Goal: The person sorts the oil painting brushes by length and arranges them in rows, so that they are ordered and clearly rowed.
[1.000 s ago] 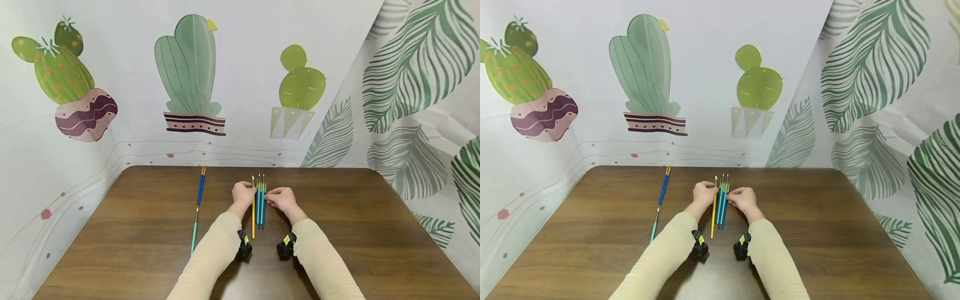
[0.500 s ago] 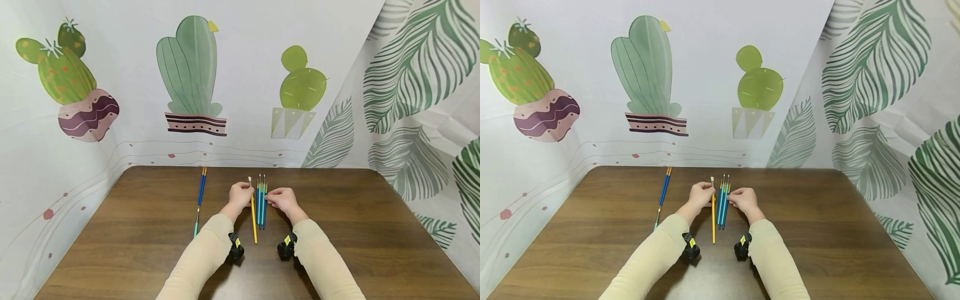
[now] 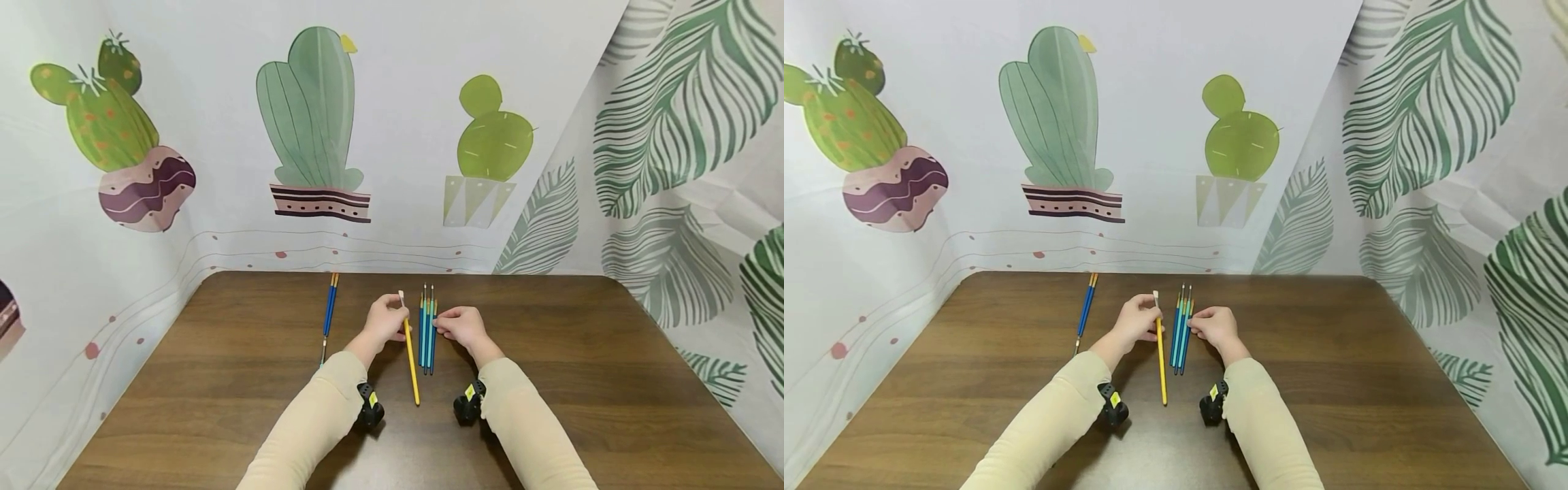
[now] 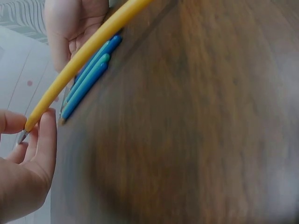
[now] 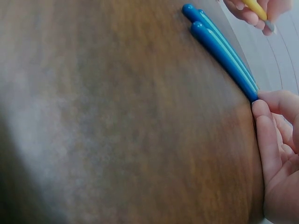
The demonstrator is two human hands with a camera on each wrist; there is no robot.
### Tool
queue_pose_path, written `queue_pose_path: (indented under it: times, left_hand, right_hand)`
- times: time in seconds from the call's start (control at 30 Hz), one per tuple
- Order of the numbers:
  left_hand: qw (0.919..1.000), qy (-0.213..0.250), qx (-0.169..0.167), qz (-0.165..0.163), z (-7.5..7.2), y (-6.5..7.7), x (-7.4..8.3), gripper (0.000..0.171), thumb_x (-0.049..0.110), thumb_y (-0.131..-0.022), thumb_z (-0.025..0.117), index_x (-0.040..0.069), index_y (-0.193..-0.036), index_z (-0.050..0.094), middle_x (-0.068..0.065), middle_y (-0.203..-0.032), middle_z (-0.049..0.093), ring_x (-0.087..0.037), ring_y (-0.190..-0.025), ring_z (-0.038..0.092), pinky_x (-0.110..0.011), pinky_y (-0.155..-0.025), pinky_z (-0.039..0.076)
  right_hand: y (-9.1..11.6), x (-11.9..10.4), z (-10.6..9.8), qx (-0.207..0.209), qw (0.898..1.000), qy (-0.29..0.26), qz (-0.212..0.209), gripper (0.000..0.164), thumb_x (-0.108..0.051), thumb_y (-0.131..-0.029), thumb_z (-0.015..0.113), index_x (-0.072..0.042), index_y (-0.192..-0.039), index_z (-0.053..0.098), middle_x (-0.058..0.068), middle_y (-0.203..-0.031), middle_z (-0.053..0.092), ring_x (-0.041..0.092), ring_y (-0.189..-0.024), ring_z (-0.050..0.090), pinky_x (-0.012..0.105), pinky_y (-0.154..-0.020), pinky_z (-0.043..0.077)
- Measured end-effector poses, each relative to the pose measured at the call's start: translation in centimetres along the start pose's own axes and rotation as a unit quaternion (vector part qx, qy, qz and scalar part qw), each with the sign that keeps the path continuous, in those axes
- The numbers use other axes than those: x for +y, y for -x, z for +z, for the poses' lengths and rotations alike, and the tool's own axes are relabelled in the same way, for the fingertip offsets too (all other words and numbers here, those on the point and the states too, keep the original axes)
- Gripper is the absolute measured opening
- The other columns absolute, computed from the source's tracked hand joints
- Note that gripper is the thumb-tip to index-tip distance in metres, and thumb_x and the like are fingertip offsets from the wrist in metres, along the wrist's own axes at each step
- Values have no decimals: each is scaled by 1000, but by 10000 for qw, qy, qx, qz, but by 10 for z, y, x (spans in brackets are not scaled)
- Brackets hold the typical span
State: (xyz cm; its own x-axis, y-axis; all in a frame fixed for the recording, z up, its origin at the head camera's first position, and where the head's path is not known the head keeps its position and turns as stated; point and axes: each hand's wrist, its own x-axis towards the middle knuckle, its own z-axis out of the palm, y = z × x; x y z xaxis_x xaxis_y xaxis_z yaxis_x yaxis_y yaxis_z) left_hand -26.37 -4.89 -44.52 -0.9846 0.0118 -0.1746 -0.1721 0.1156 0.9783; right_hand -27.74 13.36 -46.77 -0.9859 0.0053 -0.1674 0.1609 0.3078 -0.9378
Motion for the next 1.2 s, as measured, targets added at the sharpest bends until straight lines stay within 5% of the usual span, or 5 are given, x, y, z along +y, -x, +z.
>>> queue_pose_path:
  times: [0.53, 1.2]
  left_hand:
    - [9984, 57, -556, -74, -26, 3, 1, 52, 5, -87, 52, 11, -136, 36, -24, -97, 60, -26, -70, 68, -29, -52, 56]
    - [9998, 63, -167, -49, -63, 10, 10, 49, 9, -90, 49, 8, -137, 35, -28, -105, 60, -18, -61, 67, -30, -52, 56]
  right_hand:
    - [-1, 1, 1, -19, 10000, -49, -54, 21, -7, -81, 71, 9, -94, 67, 6, -72, 69, 6, -61, 63, 20, -60, 55]
    - [-3, 2, 1, 8, 10000, -59, 7, 21, -8, -80, 72, 8, -93, 68, 6, -73, 69, 7, -62, 63, 20, -60, 55]
